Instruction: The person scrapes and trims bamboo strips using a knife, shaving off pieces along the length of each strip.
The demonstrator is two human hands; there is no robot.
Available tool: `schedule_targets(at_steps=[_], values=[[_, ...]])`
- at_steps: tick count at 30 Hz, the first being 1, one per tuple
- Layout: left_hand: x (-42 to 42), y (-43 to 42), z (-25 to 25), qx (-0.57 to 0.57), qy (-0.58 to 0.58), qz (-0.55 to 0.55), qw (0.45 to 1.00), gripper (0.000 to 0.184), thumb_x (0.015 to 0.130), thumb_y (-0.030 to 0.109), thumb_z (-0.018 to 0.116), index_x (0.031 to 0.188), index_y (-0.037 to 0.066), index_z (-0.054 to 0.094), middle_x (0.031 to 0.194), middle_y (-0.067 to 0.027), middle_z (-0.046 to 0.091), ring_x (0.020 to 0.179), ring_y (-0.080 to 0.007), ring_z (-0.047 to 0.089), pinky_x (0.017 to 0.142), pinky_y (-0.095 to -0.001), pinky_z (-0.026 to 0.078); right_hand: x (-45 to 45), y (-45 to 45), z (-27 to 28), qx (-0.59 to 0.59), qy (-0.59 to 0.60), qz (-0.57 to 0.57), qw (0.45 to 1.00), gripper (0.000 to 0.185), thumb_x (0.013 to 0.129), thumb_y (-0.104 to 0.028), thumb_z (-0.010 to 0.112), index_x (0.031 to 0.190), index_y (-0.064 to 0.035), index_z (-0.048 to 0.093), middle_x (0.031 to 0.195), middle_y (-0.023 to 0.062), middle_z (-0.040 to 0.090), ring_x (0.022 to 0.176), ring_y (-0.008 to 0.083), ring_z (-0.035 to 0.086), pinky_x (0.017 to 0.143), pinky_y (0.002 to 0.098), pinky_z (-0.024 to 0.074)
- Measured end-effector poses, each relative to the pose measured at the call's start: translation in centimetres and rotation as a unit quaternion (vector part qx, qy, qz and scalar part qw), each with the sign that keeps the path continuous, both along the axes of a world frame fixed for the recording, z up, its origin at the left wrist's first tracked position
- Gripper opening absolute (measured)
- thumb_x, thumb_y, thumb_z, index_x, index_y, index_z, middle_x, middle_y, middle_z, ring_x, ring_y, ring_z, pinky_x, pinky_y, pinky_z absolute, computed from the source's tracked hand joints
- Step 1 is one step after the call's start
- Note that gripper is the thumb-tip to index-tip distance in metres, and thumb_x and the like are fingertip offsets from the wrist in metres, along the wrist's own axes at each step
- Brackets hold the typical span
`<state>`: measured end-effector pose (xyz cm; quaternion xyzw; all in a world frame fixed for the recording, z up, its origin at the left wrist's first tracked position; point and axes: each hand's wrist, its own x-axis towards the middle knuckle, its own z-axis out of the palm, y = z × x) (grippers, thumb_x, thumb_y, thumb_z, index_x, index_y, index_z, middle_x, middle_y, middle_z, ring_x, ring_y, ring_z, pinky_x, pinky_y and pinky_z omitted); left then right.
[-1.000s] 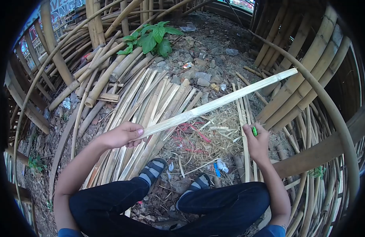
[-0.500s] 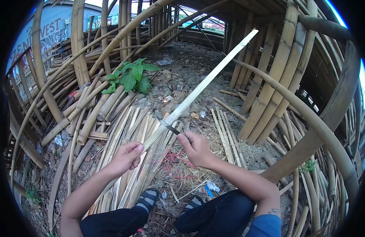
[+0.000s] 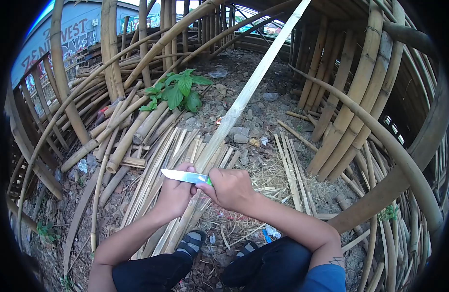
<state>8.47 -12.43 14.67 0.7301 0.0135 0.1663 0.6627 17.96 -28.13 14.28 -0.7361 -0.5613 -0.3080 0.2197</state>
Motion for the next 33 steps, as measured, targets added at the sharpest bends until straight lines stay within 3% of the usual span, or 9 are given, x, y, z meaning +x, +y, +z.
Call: schedule_targets(at_steps=[5, 8, 10, 13, 26, 33], values=[[-0.3, 0.1, 0.1, 0.051, -0.012, 0.004, 0.999, 0.019, 0.106, 0.014, 0.046, 0.1, 0.0, 0.057, 0.066, -0.0031, 0.054, 0.059, -0.009, 0.051, 0.054, -0.0298, 0.041, 0.3, -0.2, 0.7, 0.008, -0.057, 0.002, 0.998, 0.044, 0.093, -0.042, 0.066, 0.073, -0.0066, 0.049, 0.057, 0.0099, 0.051, 0.047, 0.0283, 0.056, 0.043, 0.0394, 0.0426], [-0.6, 0.1, 0.6, 0.023, 0.012, -0.014, 1.0, 0.015, 0.105, 0.01, 0.046, 0.1, 0.0, 0.057, 0.067, -0.002, 0.052, 0.059, -0.0084, 0.05, 0.053, -0.0285, 0.04, 0.3, -0.2, 0.8, 0.019, -0.094, -0.006, 0.995, 0.047, 0.093, -0.045, 0.065, 0.071, -0.0073, 0.048, 0.056, 0.0083, 0.049, 0.046, 0.0261, 0.054, 0.043, 0.0385, 0.0419], [-0.1, 0.2, -0.2, -0.029, -0.022, -0.04, 0.999, 0.022, 0.109, 0.022, 0.043, 0.097, 0.008, 0.055, 0.068, 0.0027, 0.05, 0.053, -0.0032, 0.04, 0.046, -0.0222, 0.031, 0.4, -0.2, 0.9, 0.024, -0.109, -0.013, 0.994, 0.048, 0.093, -0.047, 0.065, 0.07, -0.0079, 0.048, 0.056, 0.0074, 0.048, 0.045, 0.0249, 0.053, 0.043, 0.038, 0.0413], [0.4, 0.6, -0.3, -0.105, 0.009, -0.079, 0.991, 0.018, 0.109, 0.022, 0.044, 0.098, 0.01, 0.053, 0.068, 0.0035, 0.048, 0.051, -0.0029, 0.037, 0.045, -0.0215, 0.028, 0.4, 0.0, 1.1, 0.036, -0.144, -0.039, 0.988, 0.05, 0.092, -0.049, 0.065, 0.068, -0.0089, 0.048, 0.055, 0.0065, 0.046, 0.045, 0.0235, 0.051, 0.043, 0.0374, 0.0404], [-0.1, 0.7, 1.4, -0.185, 0.073, -0.128, 0.972, 0.012, 0.107, 0.019, 0.046, 0.1, 0.011, 0.053, 0.068, 0.0034, 0.048, 0.049, -0.0033, 0.035, 0.044, -0.0211, 0.026, 0.5, -0.7, 2.2, 0.03, -0.208, -0.097, 0.973, 0.053, 0.092, -0.053, 0.064, 0.064, -0.0109, 0.047, 0.055, 0.0045, 0.044, 0.046, 0.0218, 0.049, 0.044, 0.0357, 0.0394], [-0.7, 0.1, 2.1, -0.166, 0.093, -0.132, 0.973, 0.03, 0.109, 0.034, 0.043, 0.1, 0.008, 0.053, 0.068, 0.0045, 0.045, 0.05, -0.003, 0.033, 0.046, -0.0206, 0.025, 1.6, -2.7, 2.8, 0.047, -0.227, -0.131, 0.964, 0.053, 0.092, -0.054, 0.064, 0.063, -0.0117, 0.047, 0.056, 0.0031, 0.044, 0.045, 0.0194, 0.048, 0.043, 0.0335, 0.037]])
